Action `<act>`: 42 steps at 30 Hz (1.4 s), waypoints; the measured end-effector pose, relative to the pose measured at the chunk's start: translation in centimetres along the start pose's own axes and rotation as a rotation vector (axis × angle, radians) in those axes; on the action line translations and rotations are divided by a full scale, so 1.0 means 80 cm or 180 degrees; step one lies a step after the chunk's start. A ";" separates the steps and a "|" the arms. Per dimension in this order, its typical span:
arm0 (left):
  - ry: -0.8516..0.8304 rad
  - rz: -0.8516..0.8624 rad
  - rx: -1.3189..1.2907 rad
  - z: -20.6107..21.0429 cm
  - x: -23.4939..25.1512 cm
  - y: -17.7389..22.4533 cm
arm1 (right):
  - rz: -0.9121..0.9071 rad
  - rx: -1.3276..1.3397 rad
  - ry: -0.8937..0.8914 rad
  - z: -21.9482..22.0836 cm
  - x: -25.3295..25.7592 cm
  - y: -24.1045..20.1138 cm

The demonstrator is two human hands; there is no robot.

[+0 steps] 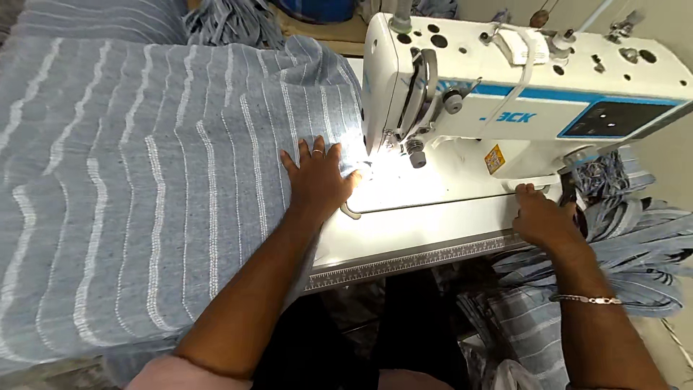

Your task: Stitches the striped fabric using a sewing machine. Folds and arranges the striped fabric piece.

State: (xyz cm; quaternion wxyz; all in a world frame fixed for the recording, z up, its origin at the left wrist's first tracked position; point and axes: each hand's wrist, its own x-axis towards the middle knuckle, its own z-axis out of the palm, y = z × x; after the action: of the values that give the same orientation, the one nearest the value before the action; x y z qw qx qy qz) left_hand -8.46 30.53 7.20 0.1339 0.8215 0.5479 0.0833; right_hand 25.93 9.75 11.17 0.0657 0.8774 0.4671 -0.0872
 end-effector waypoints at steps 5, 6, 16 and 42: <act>-0.0280 0.0702 -0.0225 -0.030 -0.049 -0.049 | -0.0120 0.0888 0.0896 0.001 -0.033 -0.030; -0.0354 0.0742 -0.0177 -0.034 -0.051 -0.059 | -0.0267 0.1136 0.1154 0.006 -0.054 -0.066; 0.0190 0.0990 -0.0366 -0.009 -0.058 -0.074 | -0.2747 0.0333 0.1152 0.115 -0.183 -0.240; 0.0207 0.0959 -0.0585 -0.008 -0.063 -0.067 | -0.2131 0.0549 0.0738 0.069 -0.135 -0.094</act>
State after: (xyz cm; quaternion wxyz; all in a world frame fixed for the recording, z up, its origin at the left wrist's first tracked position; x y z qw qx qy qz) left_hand -15.29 27.88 6.19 0.1766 0.8755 0.4128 0.1788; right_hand 13.26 4.13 7.88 -0.0941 0.6823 0.7238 -0.0429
